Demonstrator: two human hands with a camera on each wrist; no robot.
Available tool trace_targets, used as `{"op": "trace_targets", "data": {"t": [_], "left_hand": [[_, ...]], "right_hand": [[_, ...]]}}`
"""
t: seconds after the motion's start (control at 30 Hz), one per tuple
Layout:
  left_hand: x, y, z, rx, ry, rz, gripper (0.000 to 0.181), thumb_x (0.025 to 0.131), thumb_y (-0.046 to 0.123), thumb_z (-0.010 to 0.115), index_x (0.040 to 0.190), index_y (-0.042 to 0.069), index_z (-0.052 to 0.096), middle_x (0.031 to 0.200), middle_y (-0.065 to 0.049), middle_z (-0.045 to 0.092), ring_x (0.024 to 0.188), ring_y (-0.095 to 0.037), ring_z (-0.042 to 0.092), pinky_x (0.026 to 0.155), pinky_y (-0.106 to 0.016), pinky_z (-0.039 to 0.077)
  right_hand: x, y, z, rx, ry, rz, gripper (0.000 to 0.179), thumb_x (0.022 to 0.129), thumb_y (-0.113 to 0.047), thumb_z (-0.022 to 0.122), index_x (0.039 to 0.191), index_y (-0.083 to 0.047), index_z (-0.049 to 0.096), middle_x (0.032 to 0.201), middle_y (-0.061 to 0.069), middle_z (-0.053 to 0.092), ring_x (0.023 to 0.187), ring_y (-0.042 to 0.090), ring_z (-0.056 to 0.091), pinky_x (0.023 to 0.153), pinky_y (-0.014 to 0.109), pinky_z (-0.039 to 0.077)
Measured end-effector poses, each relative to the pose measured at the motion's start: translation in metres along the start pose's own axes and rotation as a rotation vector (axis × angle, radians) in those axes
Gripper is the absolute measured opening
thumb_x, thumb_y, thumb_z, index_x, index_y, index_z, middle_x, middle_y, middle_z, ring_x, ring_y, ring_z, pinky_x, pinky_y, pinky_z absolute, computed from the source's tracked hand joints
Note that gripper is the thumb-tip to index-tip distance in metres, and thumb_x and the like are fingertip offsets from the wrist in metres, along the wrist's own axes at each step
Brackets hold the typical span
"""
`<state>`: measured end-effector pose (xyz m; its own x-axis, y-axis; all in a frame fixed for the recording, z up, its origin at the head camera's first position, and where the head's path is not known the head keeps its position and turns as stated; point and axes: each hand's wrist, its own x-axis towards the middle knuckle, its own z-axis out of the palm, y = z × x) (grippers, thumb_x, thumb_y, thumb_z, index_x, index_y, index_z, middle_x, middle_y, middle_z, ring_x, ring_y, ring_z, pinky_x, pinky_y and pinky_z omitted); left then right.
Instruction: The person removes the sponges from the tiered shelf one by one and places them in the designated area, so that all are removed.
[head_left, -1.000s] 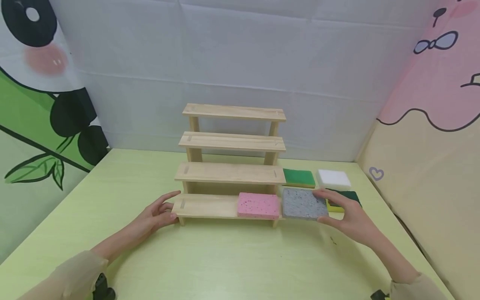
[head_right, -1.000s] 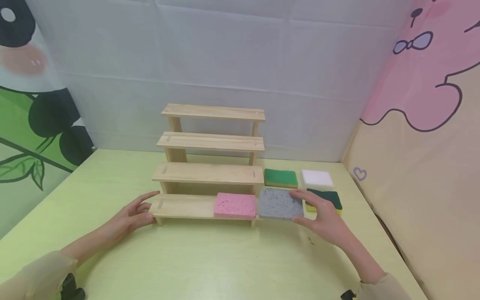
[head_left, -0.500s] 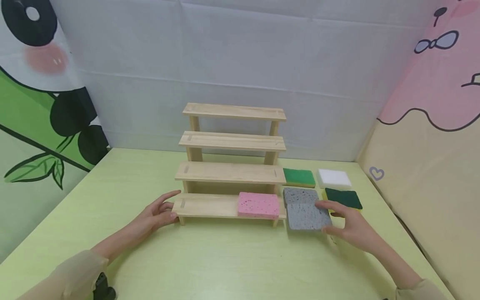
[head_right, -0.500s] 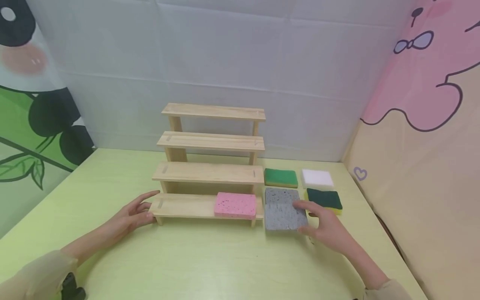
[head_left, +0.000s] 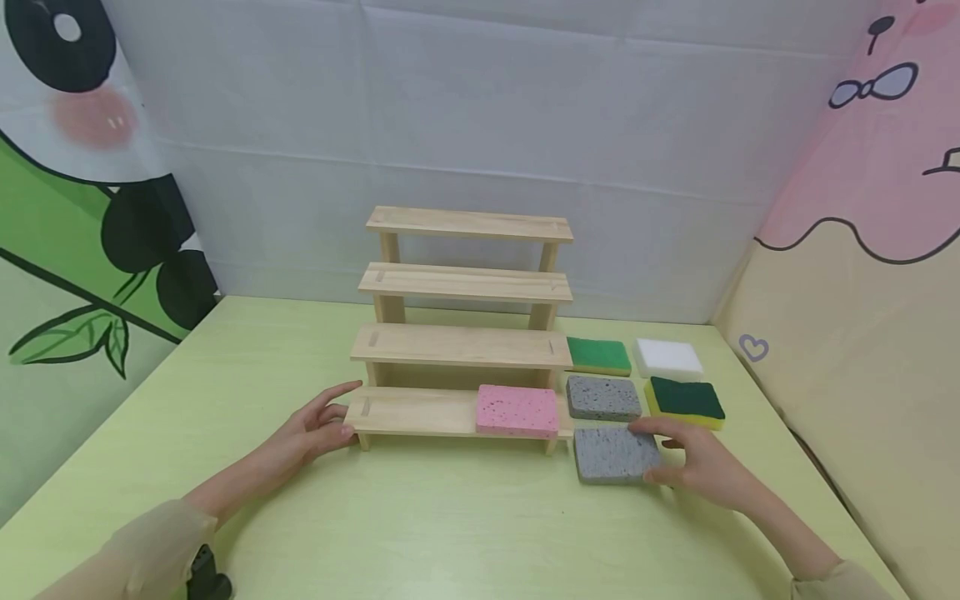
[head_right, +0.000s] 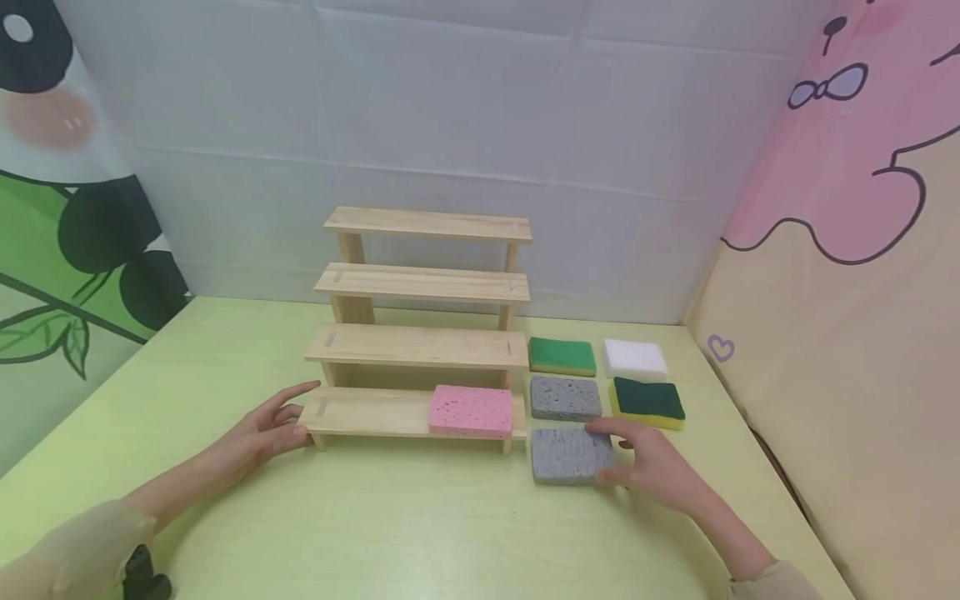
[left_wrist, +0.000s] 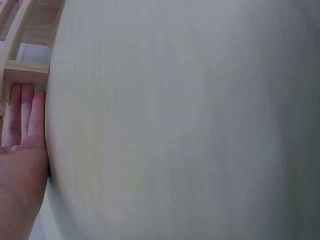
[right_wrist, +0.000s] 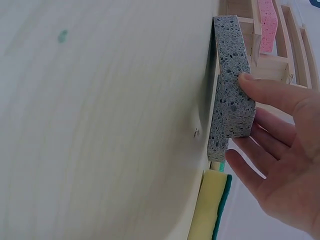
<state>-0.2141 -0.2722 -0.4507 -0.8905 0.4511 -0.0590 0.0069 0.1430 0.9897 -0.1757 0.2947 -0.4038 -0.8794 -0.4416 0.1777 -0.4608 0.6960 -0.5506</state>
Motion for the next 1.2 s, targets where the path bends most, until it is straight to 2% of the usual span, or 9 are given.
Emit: {"op": "trace_targets", "data": {"t": [0.2, 0.37, 0.67, 1.2], "left_hand": [[-0.0003, 0.0000, -0.0007, 0.012, 0.004, -0.008, 0.066, 0.102, 0.015, 0.050, 0.158, 0.021, 0.016, 0.126, 0.004, 0.061, 0.115, -0.007, 0.062, 0.096, -0.021, 0.051], [-0.0008, 0.0005, -0.0002, 0.010, 0.005, -0.007, 0.066, 0.102, 0.015, 0.050, 0.158, 0.021, 0.016, 0.125, 0.004, 0.061, 0.115, -0.007, 0.062, 0.096, -0.020, 0.051], [-0.0021, 0.0032, 0.0004, 0.017, 0.002, -0.014, 0.065, 0.103, 0.015, 0.050, 0.158, 0.021, 0.016, 0.126, 0.003, 0.060, 0.115, -0.007, 0.062, 0.096, -0.020, 0.050], [-0.0031, 0.0039, 0.0004, 0.014, 0.002, -0.022, 0.066, 0.103, 0.016, 0.050, 0.158, 0.022, 0.016, 0.127, 0.001, 0.059, 0.116, -0.007, 0.061, 0.097, -0.020, 0.050]], "right_hand": [[0.0003, 0.0023, 0.0005, 0.000, -0.063, 0.040, 0.060, 0.073, -0.019, 0.085, 0.128, -0.005, 0.063, 0.129, 0.016, 0.065, 0.112, 0.019, 0.061, 0.090, 0.041, 0.056], [0.0016, 0.0041, 0.0003, -0.010, -0.108, 0.048, 0.060, 0.074, -0.022, 0.085, 0.127, -0.006, 0.063, 0.127, 0.015, 0.066, 0.110, 0.023, 0.062, 0.089, 0.041, 0.057], [0.0024, 0.0088, 0.0012, -0.024, -0.117, 0.062, 0.062, 0.073, -0.023, 0.086, 0.128, -0.009, 0.063, 0.128, 0.013, 0.065, 0.112, 0.026, 0.061, 0.088, 0.038, 0.057], [0.0026, 0.0046, -0.0012, -0.025, -0.133, 0.066, 0.063, 0.072, -0.025, 0.087, 0.129, -0.010, 0.063, 0.131, 0.014, 0.063, 0.116, 0.034, 0.060, 0.089, 0.041, 0.056]]}}
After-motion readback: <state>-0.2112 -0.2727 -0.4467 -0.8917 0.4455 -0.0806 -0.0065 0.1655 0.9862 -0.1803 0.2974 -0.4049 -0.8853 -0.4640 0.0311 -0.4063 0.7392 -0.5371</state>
